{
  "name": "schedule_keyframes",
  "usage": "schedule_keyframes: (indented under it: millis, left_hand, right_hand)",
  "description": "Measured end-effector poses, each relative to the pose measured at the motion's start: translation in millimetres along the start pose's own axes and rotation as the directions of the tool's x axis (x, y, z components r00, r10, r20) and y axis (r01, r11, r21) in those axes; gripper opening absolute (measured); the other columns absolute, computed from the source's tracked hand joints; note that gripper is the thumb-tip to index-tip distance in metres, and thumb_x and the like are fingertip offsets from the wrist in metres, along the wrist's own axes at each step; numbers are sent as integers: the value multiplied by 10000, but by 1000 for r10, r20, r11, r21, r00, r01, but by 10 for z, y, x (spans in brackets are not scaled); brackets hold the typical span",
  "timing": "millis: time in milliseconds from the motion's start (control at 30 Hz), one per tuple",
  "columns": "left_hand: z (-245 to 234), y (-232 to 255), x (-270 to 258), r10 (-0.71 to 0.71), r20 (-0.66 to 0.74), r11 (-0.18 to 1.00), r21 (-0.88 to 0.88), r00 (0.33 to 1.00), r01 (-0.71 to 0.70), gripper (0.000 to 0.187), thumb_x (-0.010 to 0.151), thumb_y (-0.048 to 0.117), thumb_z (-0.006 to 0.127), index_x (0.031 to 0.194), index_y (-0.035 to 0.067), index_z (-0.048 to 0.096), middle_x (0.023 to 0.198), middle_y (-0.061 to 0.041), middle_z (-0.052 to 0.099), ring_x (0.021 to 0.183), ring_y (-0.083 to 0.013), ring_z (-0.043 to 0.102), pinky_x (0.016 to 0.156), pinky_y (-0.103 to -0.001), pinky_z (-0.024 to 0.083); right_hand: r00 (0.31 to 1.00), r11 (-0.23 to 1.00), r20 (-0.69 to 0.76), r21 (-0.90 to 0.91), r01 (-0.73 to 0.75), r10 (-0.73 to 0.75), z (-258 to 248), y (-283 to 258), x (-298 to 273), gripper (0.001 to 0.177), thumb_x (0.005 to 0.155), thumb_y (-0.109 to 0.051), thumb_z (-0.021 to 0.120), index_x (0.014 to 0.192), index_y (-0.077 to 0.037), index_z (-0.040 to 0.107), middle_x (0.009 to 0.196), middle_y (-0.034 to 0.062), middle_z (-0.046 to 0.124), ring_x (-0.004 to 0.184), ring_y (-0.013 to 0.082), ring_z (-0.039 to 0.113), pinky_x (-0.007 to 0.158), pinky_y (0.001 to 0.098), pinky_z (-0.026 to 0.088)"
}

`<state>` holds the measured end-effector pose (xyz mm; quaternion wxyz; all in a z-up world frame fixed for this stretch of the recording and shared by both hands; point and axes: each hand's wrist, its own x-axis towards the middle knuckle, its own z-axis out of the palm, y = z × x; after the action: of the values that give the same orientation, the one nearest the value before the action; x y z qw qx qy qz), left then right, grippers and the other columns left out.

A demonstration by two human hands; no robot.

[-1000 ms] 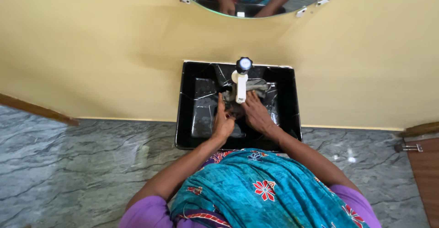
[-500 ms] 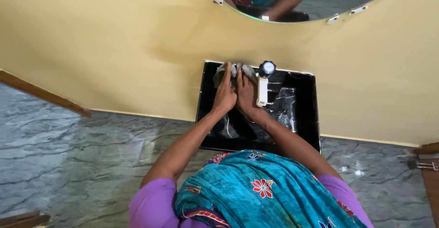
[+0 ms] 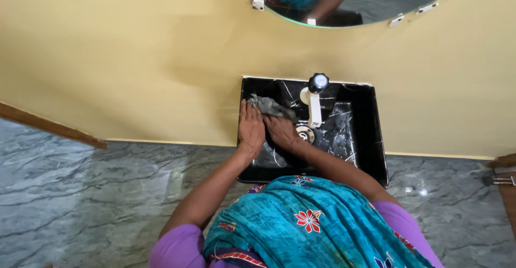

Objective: The person repeatedly wets, scrubs, and wrings a small gray cloth in a black bathroom sink. They rinse the cloth under the running tap and continue to squeeze and rub it throughout the clip.

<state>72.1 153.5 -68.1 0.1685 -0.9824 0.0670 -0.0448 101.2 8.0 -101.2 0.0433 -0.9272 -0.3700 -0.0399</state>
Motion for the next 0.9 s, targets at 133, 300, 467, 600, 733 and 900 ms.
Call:
schedule_keyframes:
  millis: [133, 300, 467, 600, 733, 900]
  left_hand:
    - [11, 7, 203, 40, -50, 998, -51, 998, -42, 596, 1011, 223, 385, 1532, -65, 355, 1566, -229, 432, 1505, -398, 308, 1240, -560, -30]
    - [-2, -22, 527, 70, 6, 996, 57, 998, -70, 645, 967, 242, 420, 1523, -78, 362, 1478, -251, 516, 1465, -399, 347, 1224, -539, -16]
    - [207, -157, 554, 96, -144, 995, -18, 985, -99, 401, 933, 205, 527, 1222, -21, 689, 1242, -210, 699, 1352, -354, 523, 1257, -495, 68]
    - [99, -229, 361, 214, -31, 972, -92, 976, -215, 250, 876, 194, 601, 897, 67, 815, 925, -157, 769, 1185, -337, 638, 1268, -500, 109]
    - [29, -202, 27, 338, 46, 937, -107, 940, -332, 214, 858, 166, 621, 782, 135, 818, 848, -133, 765, 990, -301, 716, 1250, -495, 195]
    - [-90, -377, -500, 235, -128, 774, -575, 963, -266, 156, 863, 97, 636, 867, 92, 792, 896, -193, 730, 917, -358, 708, 1018, -476, 430]
  right_hand:
    - [964, 962, -258, 238, 133, -70, 265, 26, 190, 632, 950, -123, 527, 1519, 119, 394, 1571, 326, 419, 1460, 419, 411, 1214, 427, 326]
    - [970, 829, -237, 533, 172, -49, 43, -6, 345, 600, 956, -206, 594, 1482, 32, 432, 1534, 284, 453, 1447, 434, 412, 1225, 436, 309]
    - [979, 682, -194, 725, 97, 66, -254, -3, 232, 610, 948, -102, 534, 1523, 39, 387, 1532, 297, 455, 1429, 442, 429, 1180, 446, 347]
    - [996, 733, -13, 679, -53, 85, -380, -16, 76, 511, 997, -102, 549, 1492, -34, 444, 1484, 258, 523, 1363, 437, 488, 1126, 446, 409]
    - [997, 720, 5, 692, 54, -80, -583, -142, -255, 488, 936, -49, 577, 1422, -44, 522, 1414, 233, 597, 1336, 416, 545, 1108, 445, 435]
    - [985, 680, 153, 731, -55, -84, -1149, -381, -788, 606, 893, 7, 543, 1492, -61, 484, 1341, 236, 608, 1186, 410, 624, 976, 438, 493]
